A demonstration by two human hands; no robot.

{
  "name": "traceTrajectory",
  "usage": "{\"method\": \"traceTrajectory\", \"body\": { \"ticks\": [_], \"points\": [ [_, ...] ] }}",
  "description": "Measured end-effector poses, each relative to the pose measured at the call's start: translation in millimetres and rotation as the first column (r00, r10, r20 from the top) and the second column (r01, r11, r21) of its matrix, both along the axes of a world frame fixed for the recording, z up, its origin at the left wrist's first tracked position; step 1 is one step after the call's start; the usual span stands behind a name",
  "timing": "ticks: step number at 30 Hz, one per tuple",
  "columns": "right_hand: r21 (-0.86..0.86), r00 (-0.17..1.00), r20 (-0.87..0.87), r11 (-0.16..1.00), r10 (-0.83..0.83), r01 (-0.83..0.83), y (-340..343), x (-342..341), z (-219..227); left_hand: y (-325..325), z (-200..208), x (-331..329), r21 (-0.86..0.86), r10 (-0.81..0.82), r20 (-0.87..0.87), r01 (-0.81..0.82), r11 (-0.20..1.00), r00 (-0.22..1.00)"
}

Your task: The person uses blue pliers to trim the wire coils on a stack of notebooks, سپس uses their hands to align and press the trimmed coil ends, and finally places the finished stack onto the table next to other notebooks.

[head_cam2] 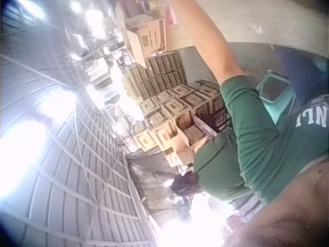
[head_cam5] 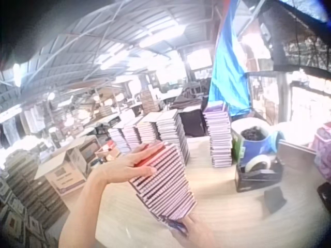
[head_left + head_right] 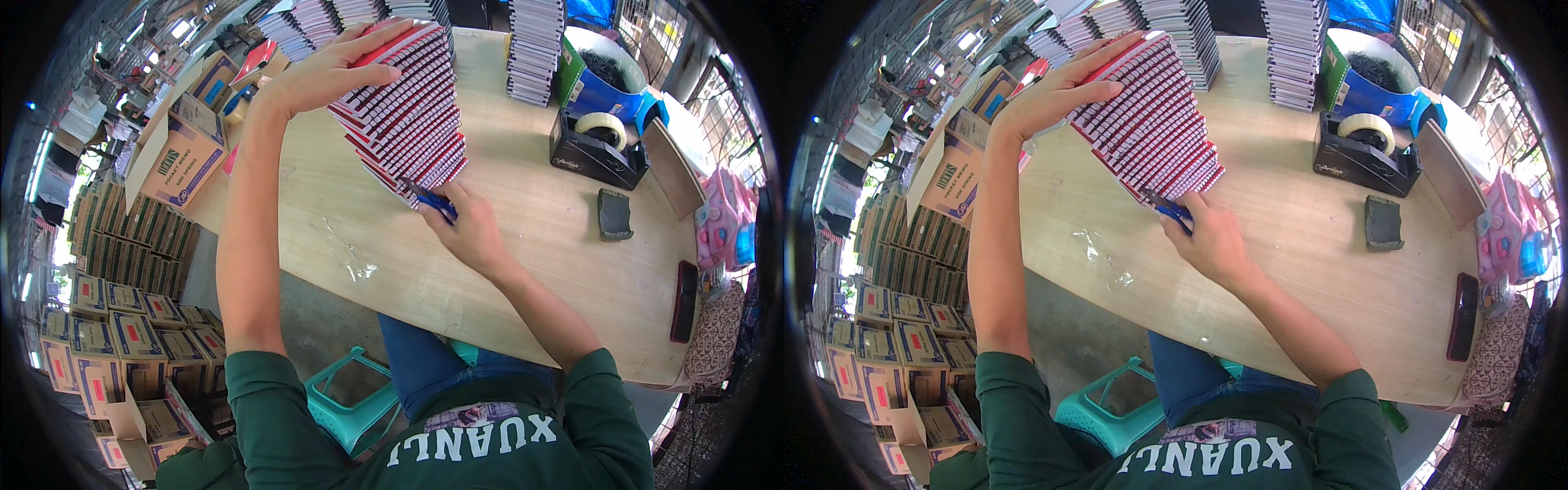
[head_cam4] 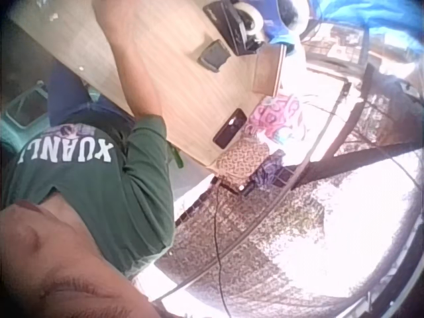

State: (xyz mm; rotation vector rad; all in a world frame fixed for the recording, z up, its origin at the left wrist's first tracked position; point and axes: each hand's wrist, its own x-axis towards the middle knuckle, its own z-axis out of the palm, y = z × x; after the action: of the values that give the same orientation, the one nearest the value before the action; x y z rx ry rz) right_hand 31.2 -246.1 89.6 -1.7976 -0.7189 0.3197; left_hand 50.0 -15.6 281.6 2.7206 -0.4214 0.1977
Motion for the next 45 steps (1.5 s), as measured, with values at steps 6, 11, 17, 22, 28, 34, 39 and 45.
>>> {"method": "traceTrajectory", "body": {
  "ticks": [6,11,17,22,28,34,39,45],
  "points": [
    [0.137,0.975,-0.210,0.989,0.076,-0.047,-2.9,9.1,-7.2,1.2,0.4,3.3,-0.037,-0.037,-0.020,0.037,0.999,0.999],
    [0.110,0.841,0.516,0.986,-0.163,0.123,-3.1,-5.2,-16.1,3.5,0.3,1.2,-0.079,-0.036,-0.052,0.032,0.996,0.998],
    [0.104,0.737,-0.650,0.982,0.187,-0.157,-4.7,12.8,3.7,-6.2,7.3,-2.4,-0.104,0.007,-0.139,-0.021,0.994,0.990],
    [0.154,0.988,0.135,0.987,-0.075,0.054,-0.6,-3.0,-18.2,-24.3,21.1,-9.8,-0.169,0.058,-0.266,-0.106,0.980,0.962],
    [0.033,0.830,0.535,0.986,-0.158,0.166,-2.8,-13.7,-22.8,-24.5,20.1,-11.6,-0.154,0.085,-0.241,-0.124,0.980,0.967],
    [0.038,0.760,-0.622,0.977,0.187,-0.209,-5.1,8.6,-0.7,-34.1,23.4,-16.9,-0.144,0.121,-0.262,-0.163,0.976,0.958],
    [0.011,0.974,-0.214,0.997,0.079,-0.079,-4.2,-2.0,-10.8,-21.9,18.2,-9.3,-0.132,0.086,-0.237,-0.119,0.984,0.968],
    [-0.007,0.826,0.549,0.988,-0.127,0.156,-1.3,-16.9,-25.9,-22.0,19.1,-9.9,-0.149,0.083,-0.257,-0.124,0.981,0.963]
  ]
}}
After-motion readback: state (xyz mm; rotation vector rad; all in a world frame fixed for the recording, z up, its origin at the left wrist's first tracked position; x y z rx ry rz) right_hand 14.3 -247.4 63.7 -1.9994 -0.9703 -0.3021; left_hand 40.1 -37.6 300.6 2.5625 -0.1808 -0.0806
